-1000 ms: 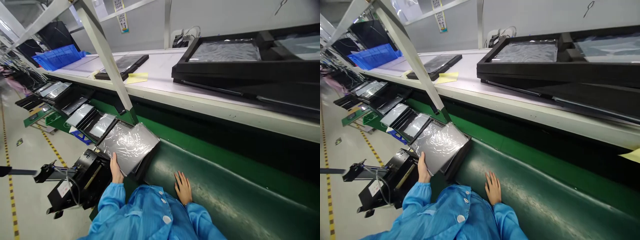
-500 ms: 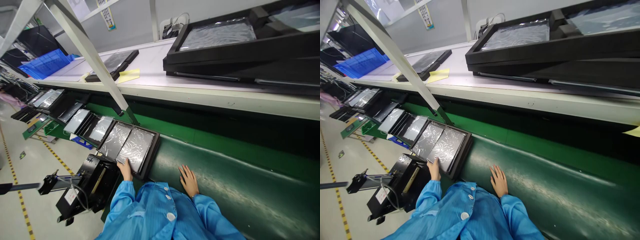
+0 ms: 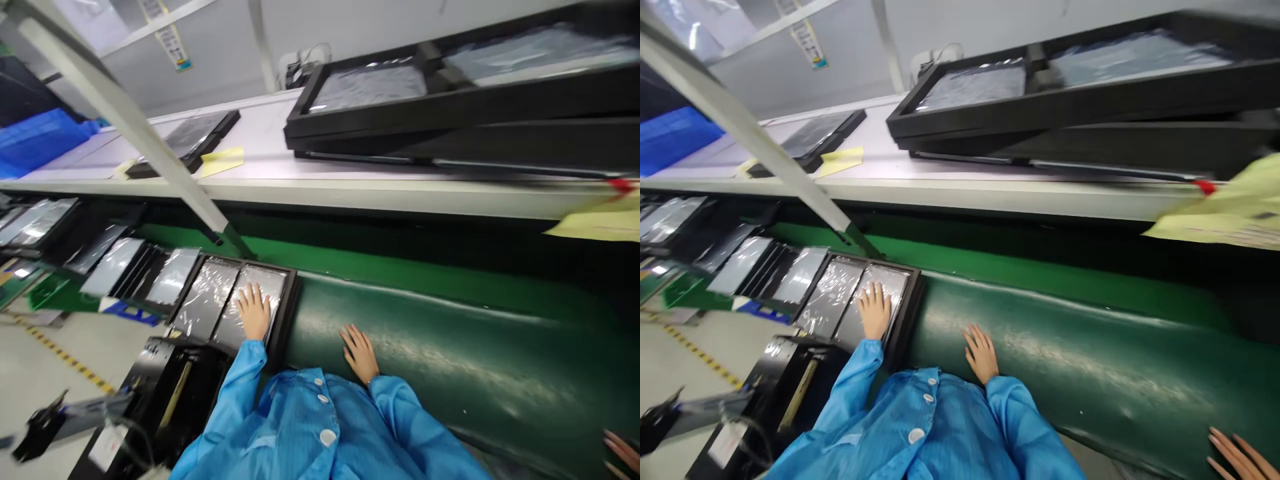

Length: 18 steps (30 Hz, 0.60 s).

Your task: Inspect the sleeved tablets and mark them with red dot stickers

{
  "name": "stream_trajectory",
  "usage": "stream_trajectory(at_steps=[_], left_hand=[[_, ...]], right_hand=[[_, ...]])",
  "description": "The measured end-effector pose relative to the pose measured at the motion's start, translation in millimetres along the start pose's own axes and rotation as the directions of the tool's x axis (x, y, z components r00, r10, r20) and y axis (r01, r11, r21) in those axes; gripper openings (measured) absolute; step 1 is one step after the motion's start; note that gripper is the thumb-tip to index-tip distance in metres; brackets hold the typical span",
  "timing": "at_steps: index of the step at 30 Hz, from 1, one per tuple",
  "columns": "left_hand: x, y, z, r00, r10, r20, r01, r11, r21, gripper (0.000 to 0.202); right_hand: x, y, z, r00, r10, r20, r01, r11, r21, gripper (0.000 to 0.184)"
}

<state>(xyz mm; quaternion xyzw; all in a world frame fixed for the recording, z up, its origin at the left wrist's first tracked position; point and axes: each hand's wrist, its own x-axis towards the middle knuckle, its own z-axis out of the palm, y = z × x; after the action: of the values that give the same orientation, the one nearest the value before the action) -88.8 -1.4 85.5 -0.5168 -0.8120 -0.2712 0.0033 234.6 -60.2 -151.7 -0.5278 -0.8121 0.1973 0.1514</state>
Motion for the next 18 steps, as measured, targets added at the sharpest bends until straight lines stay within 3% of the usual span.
stream_trajectory(at_steps=[5, 8, 10, 12, 14, 16, 18], left_hand=[[-3.6, -4.4, 21.5, 0.997, 0.070, 0.022, -0.068, 0.994, -0.089, 0.071], [3.0, -9.4, 23.7, 0.996, 0.085, -0.036, -0.088, 0.994, -0.062, 0.073], [15.6, -2.2, 18.1, 0.998, 0.053, 0.029, -0.049, 0.989, -0.142, 0.069], [30.0, 19.6, 5.1, 0.980, 0.033, 0.197, 0.021, 0.964, -0.264, 0.062], [37.2, 55.0, -13.5, 0.930, 0.082, 0.358, 0.058, 0.930, -0.364, 0.053], [29.7, 96.8, -33.2, 0.874, 0.188, 0.449, 0.058, 0.875, -0.480, 0.048], [7.8, 134.4, -48.7, 0.791, 0.309, 0.527, 0.157, 0.731, -0.664, 0.051]], right_hand=[[9.6, -6.8, -11.9, 0.999, 0.038, 0.015, -0.038, 0.999, 0.008, 0.066], [15.1, -5.4, -16.4, 0.999, 0.052, 0.009, -0.052, 0.998, 0.027, 0.066], [16.1, -4.0, -18.0, 0.999, 0.052, 0.005, -0.052, 0.998, 0.041, 0.065], [14.4, -2.7, -19.0, 0.998, 0.057, 0.001, -0.057, 0.997, 0.047, 0.065], [9.7, -0.2, -20.5, 0.997, 0.081, -0.006, -0.081, 0.996, 0.040, 0.065], [1.5, 5.4, -23.5, 0.992, 0.126, -0.018, -0.126, 0.992, 0.018, 0.065], [-9.9, 14.5, -27.7, 0.983, 0.181, -0.037, -0.181, 0.983, -0.015, 0.066]])
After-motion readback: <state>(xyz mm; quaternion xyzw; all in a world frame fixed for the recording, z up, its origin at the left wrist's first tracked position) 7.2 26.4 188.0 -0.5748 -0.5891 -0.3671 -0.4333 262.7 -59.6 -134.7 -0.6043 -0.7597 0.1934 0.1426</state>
